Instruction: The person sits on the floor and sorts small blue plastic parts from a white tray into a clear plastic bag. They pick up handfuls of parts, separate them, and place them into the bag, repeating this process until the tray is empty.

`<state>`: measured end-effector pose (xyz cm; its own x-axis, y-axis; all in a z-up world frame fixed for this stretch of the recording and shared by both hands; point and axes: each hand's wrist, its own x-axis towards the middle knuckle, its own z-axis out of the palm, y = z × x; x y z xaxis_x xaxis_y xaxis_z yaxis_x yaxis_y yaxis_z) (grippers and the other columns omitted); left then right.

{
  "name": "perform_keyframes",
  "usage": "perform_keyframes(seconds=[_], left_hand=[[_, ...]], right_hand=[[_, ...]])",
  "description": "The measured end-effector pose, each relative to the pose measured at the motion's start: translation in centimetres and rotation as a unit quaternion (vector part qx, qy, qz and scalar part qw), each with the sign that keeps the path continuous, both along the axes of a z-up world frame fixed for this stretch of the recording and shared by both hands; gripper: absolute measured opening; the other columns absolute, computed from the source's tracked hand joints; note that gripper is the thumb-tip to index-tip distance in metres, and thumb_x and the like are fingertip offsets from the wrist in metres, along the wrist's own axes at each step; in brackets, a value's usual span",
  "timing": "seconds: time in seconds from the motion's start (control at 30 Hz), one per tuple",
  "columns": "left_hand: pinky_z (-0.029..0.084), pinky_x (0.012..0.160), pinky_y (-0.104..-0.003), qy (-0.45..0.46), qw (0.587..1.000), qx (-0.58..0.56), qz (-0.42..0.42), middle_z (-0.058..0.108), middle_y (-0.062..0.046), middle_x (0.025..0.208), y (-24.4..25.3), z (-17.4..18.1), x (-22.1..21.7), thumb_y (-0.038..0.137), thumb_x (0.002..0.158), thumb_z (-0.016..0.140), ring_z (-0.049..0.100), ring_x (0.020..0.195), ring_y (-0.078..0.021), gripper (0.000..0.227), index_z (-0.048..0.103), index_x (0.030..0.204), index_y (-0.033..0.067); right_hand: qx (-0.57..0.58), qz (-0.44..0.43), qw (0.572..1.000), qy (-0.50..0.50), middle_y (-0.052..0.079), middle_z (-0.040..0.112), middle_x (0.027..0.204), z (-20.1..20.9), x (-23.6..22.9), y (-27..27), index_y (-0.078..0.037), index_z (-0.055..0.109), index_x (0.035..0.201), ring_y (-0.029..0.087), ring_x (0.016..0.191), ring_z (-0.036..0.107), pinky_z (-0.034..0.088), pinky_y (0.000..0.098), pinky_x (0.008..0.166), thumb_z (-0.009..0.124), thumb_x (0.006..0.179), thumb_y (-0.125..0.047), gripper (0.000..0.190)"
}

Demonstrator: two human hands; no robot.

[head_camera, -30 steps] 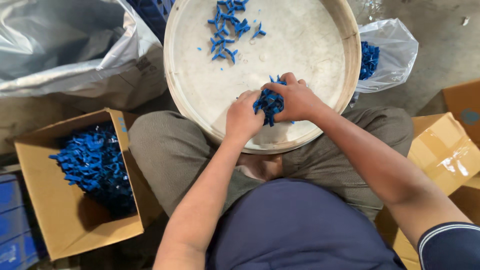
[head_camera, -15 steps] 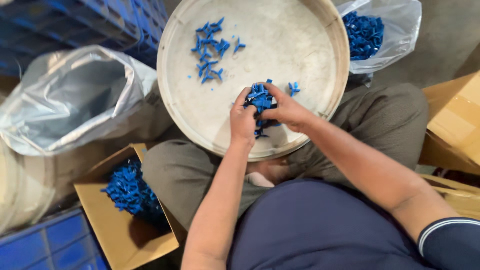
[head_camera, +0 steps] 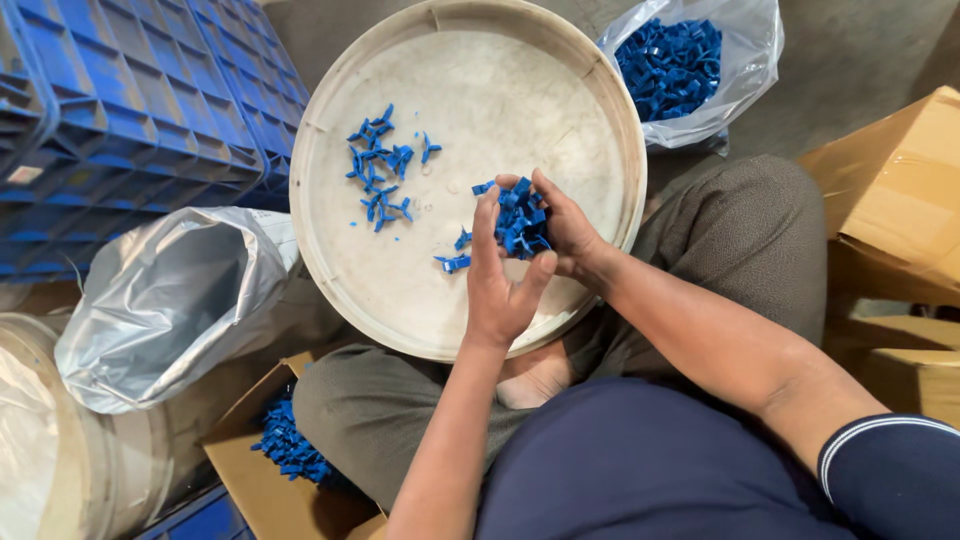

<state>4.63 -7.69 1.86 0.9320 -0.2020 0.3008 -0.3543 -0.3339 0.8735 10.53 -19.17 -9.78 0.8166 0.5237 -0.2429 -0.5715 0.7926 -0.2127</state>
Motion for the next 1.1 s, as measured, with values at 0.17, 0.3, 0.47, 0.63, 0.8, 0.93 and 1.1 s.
perform_keyframes(seconds=[0.17, 0.3, 0.47, 0.63, 0.8, 0.93, 1.1], left_hand=[[0.040, 0.123, -0.044, 0.012, 0.993, 0.081, 0.085, 0.044, -0.022, 0.160, 3.8, -2.5, -1.7, 0.042, 0.094, 0.078, 0.047, 0.148, -0.0357, 0.086, 0.036, 0.158, 0.0011], [0.033, 0.118, -0.051, 0.051, 0.932, 0.315, 0.172, 0.047, -0.030, 0.149, 9.3, -4.2, -3.9, 0.042, 0.083, 0.080, 0.043, 0.140, -0.0467, 0.090, 0.040, 0.150, -0.0040], [0.035, 0.113, -0.055, 0.039, 0.904, 0.382, 0.189, 0.053, -0.028, 0.144, 9.9, -5.8, -4.5, 0.058, 0.082, 0.073, 0.046, 0.137, -0.0439, 0.091, 0.046, 0.145, -0.0018], [0.035, 0.110, -0.055, 0.021, 0.871, 0.457, 0.178, 0.057, -0.017, 0.143, 9.1, -5.8, -4.6, 0.067, 0.083, 0.066, 0.048, 0.138, -0.0366, 0.090, 0.049, 0.146, 0.0039], [0.033, 0.111, -0.054, 0.046, 0.863, 0.474, 0.167, 0.054, -0.017, 0.144, 8.4, -4.7, -4.2, 0.069, 0.081, 0.066, 0.046, 0.139, -0.0340, 0.095, 0.048, 0.146, 0.0030], [0.030, 0.109, -0.055, 0.067, 0.854, 0.497, 0.138, 0.052, -0.015, 0.145, 8.1, -4.2, -3.9, 0.073, 0.071, 0.067, 0.043, 0.139, -0.0321, 0.103, 0.045, 0.144, 0.0038], [0.029, 0.111, -0.057, 0.090, 0.860, 0.480, 0.147, 0.050, -0.016, 0.148, 8.8, -4.6, -4.1, 0.072, 0.074, 0.069, 0.043, 0.140, -0.0319, 0.103, 0.043, 0.147, 0.0038]], right_hand=[[0.072, -0.009, 0.997, -0.002, 0.014, 0.068, 0.127, 0.2, 0.9, -1.2, -0.015, 0.061, 0.132, 0.036, 0.102, 0.071, 0.061, 0.0497, 0.076, 0.047, 0.105, -0.049, 0.046], [0.105, -0.033, 0.994, 0.018, 0.016, 0.067, 0.131, 2.0, 1.4, -1.3, -0.015, 0.061, 0.133, 0.038, 0.108, 0.069, 0.061, 0.0519, 0.076, 0.049, 0.105, -0.049, 0.045], [0.131, -0.110, 0.985, 0.000, 0.015, 0.066, 0.131, 3.2, 3.4, -5.1, -0.018, 0.062, 0.132, 0.040, 0.108, 0.069, 0.061, 0.0508, 0.075, 0.051, 0.105, -0.052, 0.045], [0.019, -0.229, 0.972, -0.042, 0.019, 0.067, 0.118, 1.1, 8.5, -12.5, -0.014, 0.063, 0.130, 0.040, 0.104, 0.069, 0.062, 0.0530, 0.078, 0.051, 0.105, -0.055, 0.049], [-0.236, -0.193, 0.950, 0.070, 0.011, 0.061, 0.137, -2.7, 12.7, -20.9, -0.024, 0.051, 0.140, 0.039, 0.118, 0.063, 0.051, 0.0668, 0.089, 0.051, 0.094, -0.062, 0.060], [-0.358, -0.157, 0.904, 0.173, 0.004, 0.022, 0.165, -6.3, 13.6, -22.2, -0.024, 0.026, 0.155, 0.044, 0.144, 0.025, 0.029, 0.0767, 0.106, 0.057, 0.093, -0.067, 0.082], [-0.437, -0.268, 0.851, 0.109, 0.009, 0.029, 0.163, -10.0, 14.1, -22.9, -0.019, 0.037, 0.152, 0.047, 0.143, 0.030, 0.041, 0.0683, 0.109, 0.063, 0.088, -0.058, 0.080]])
